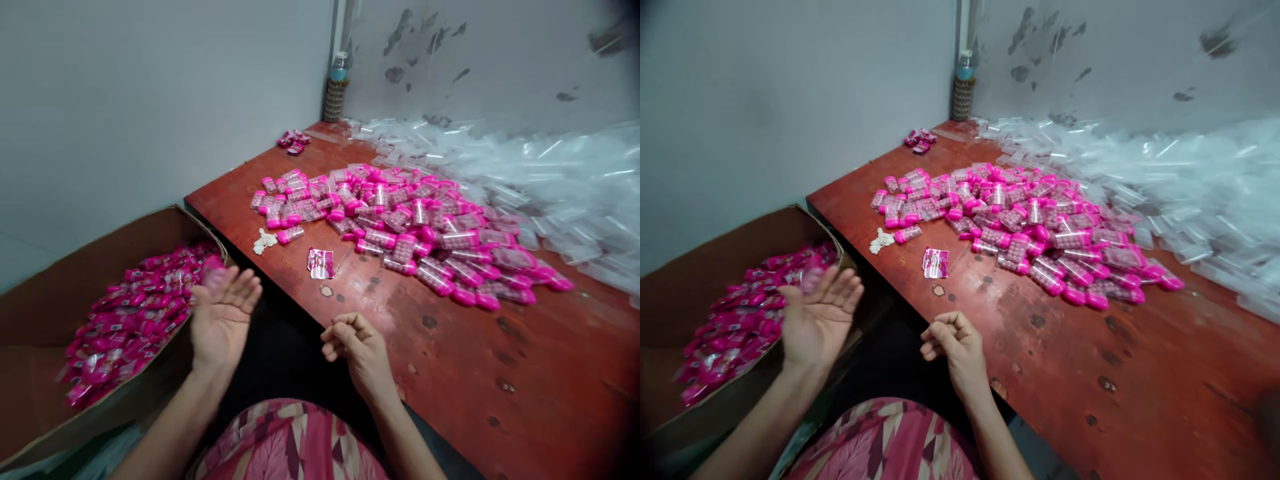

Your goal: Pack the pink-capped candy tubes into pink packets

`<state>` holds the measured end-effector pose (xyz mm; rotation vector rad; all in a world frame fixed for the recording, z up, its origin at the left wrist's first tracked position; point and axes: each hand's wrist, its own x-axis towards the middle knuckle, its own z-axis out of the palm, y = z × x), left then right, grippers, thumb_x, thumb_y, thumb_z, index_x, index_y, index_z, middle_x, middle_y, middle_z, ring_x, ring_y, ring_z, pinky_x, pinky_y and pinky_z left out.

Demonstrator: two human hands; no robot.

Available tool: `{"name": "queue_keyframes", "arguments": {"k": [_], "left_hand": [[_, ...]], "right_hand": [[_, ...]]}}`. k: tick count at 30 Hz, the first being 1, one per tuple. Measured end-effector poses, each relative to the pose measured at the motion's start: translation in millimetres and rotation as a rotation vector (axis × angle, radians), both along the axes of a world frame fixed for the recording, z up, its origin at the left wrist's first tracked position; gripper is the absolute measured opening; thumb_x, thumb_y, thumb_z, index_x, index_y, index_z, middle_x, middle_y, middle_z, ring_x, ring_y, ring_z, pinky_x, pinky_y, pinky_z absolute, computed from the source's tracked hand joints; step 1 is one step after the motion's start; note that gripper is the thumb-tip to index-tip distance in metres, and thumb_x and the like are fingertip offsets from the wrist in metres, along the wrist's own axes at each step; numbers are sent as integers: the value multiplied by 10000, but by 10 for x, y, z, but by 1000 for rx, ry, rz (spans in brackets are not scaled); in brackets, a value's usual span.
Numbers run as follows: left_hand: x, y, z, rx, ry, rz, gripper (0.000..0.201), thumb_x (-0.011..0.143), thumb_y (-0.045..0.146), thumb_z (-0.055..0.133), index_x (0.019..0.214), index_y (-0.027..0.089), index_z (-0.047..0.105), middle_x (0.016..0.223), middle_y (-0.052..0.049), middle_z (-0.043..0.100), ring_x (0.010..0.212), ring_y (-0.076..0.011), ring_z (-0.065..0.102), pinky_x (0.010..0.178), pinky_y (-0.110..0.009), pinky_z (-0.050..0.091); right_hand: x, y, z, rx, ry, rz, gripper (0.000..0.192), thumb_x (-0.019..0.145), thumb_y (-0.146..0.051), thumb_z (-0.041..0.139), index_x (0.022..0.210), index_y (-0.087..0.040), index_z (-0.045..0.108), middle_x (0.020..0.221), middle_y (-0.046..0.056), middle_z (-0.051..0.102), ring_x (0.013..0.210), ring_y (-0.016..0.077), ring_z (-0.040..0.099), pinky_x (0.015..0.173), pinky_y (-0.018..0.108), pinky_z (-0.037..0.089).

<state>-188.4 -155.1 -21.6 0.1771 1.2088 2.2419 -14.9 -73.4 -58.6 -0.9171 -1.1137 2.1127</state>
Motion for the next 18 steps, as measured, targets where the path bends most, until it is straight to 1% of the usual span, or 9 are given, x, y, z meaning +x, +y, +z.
{"name": "queue_keyframes", "arguments": {"k": [1, 2, 3, 6, 8, 10, 13, 16, 18], "left_hand": [[-115, -1, -14, -17, 97, 68, 539, 735, 598, 427, 965, 158, 639, 945, -94, 671, 917, -228, 602, 850, -400, 443], [-201, 29, -49, -72, 213, 76, 531, 751, 581, 418, 1006, 164, 623, 980, -97, 662, 946, -233, 592, 871, -413, 426], [-252, 92, -102, -166, 360, 37, 494, 766, 540, 435, 1044, 169, 606, 1033, -100, 643, 984, -235, 574, 896, -417, 405], [-227, 440, -314, -512, 947, -219, 436, 790, 428, 480, 1143, 180, 545, 1222, -96, 526, 1146, -228, 453, 996, -413, 289], [-132, 715, -445, -650, 1314, -340, 465, 810, 402, 460, 1211, 169, 481, 1287, -95, 457, 1235, -239, 332, 1037, -450, 186], [-45, 937, -543, -757, 1542, -395, 452, 827, 375, 439, 1222, 157, 465, 1296, -103, 445, 1260, -262, 278, 1033, -492, 156], [18, 1100, -634, -829, 1691, -380, 378, 830, 341, 444, 1158, 172, 527, 1284, -95, 462, 1254, -280, 285, 1019, -513, 181], [30, 1123, -690, -787, 1728, -312, 297, 826, 315, 459, 1067, 199, 588, 1250, -68, 504, 1244, -273, 307, 1015, -514, 201], [34, 1121, -718, -740, 1730, -270, 255, 825, 284, 466, 1015, 200, 614, 1198, -56, 551, 1234, -265, 327, 1015, -517, 208]], "right_hand": [[1, 20, 3, 12, -23, 1, 182, 752, -322, 604, 769, -165, 513, 629, 11, 640, 476, 100, 581, 434, 185, 456], [3, 39, 3, 20, -48, 6, 187, 762, -334, 589, 758, -163, 514, 629, 9, 631, 481, 96, 576, 440, 183, 453], [4, 55, 3, 27, -73, 15, 196, 769, -346, 578, 749, -161, 516, 629, 7, 623, 485, 93, 571, 444, 183, 450], [2, 90, 13, 62, -128, 42, 219, 780, -373, 557, 741, -160, 520, 643, 11, 616, 499, 93, 563, 460, 190, 442], [8, 112, 29, 88, -156, 49, 224, 777, -378, 559, 746, -159, 527, 646, 15, 618, 495, 93, 556, 466, 194, 436], [29, 141, 45, 104, -181, 49, 224, 771, -379, 566, 747, -159, 533, 644, 17, 619, 496, 94, 554, 473, 197, 432], [83, 205, 58, 117, -221, 47, 221, 768, -379, 570, 745, -161, 539, 646, 18, 618, 509, 100, 558, 486, 205, 431], [121, 302, 69, 158, -242, 38, 209, 774, -374, 563, 744, -169, 542, 651, 12, 615, 523, 102, 556, 504, 216, 433], [105, 386, 71, 244, -262, 16, 201, 774, -367, 561, 726, -172, 547, 632, 0, 602, 533, 101, 547, 523, 222, 433]]}}
